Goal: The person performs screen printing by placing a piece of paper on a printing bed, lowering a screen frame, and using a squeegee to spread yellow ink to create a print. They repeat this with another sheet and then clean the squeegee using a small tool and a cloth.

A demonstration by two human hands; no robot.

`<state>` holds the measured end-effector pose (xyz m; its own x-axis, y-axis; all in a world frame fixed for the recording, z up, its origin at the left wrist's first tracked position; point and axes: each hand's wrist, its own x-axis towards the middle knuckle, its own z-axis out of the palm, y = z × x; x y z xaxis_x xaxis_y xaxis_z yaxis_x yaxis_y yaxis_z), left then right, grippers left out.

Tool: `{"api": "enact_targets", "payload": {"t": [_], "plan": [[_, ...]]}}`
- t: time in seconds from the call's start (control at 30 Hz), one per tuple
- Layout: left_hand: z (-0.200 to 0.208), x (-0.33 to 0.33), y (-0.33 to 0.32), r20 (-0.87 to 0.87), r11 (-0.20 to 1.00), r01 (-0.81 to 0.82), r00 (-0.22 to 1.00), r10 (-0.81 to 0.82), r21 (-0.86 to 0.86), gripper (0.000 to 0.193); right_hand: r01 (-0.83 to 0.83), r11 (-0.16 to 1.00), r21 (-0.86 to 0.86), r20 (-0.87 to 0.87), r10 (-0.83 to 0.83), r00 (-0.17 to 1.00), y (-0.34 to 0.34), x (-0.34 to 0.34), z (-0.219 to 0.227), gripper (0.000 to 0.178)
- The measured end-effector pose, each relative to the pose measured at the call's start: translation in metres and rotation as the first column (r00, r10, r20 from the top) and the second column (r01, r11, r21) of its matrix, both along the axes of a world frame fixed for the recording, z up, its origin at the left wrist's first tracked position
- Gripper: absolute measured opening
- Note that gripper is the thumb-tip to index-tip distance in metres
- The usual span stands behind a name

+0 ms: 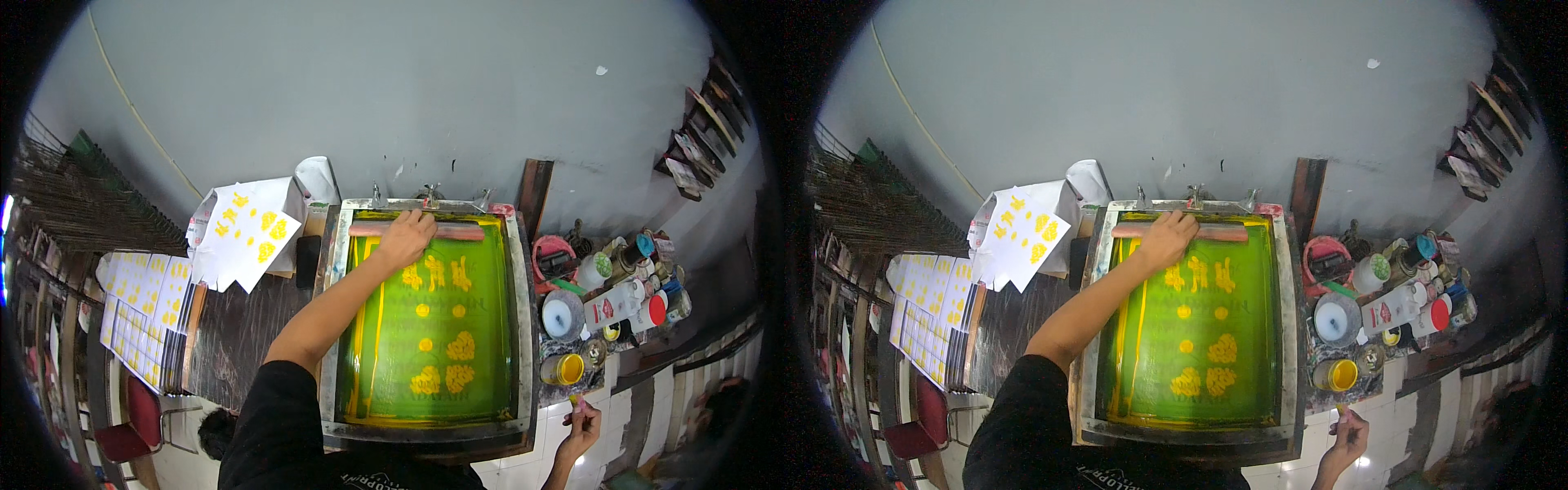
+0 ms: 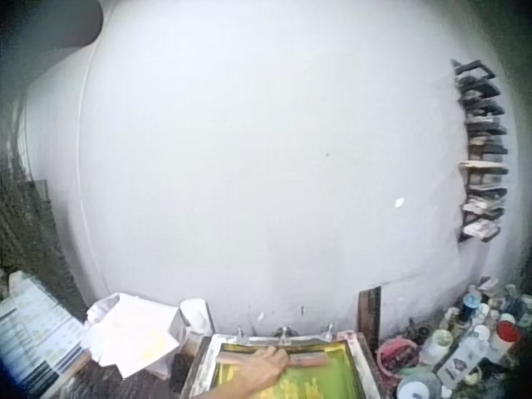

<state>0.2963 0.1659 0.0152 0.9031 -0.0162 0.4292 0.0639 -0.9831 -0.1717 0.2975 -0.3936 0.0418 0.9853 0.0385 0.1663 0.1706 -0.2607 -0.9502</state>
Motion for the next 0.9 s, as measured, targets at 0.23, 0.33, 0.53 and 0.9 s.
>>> {"api": "enact_targets", "payload": {"t": [0.23, 0.33, 0.53, 0.9], "plan": [[0.017, 0.008, 0.002, 0.184, 0.988, -0.09, 0.976, 0.113, -0.126, 0.033, -0.021, 1.0, -0.014, -0.014, 0.021, 1.0, 0.007, 0.006, 0.011, 0.014], [0.026, 0.018, 0.014, 0.086, 0.951, -0.126, 0.984, 0.156, -0.282, 0.05, -0.036, 0.999, -0.022, -0.01, 0.036, 0.999, 0.011, 0.004, 0.014, 0.013], [0.019, 0.017, 0.004, 0.084, 0.943, -0.145, 0.981, 0.177, -0.299, 0.05, -0.068, 0.998, 0.006, -0.003, 0.068, 0.998, 0.008, 0.006, 0.015, 0.012], [0.022, 0.018, 0.018, 0.097, 0.969, -0.121, 0.985, 0.145, -0.216, 0.048, -0.139, 0.99, -0.007, 0.061, 0.139, 0.988, 0.0, 0.028, 0.006, 0.017]]}}
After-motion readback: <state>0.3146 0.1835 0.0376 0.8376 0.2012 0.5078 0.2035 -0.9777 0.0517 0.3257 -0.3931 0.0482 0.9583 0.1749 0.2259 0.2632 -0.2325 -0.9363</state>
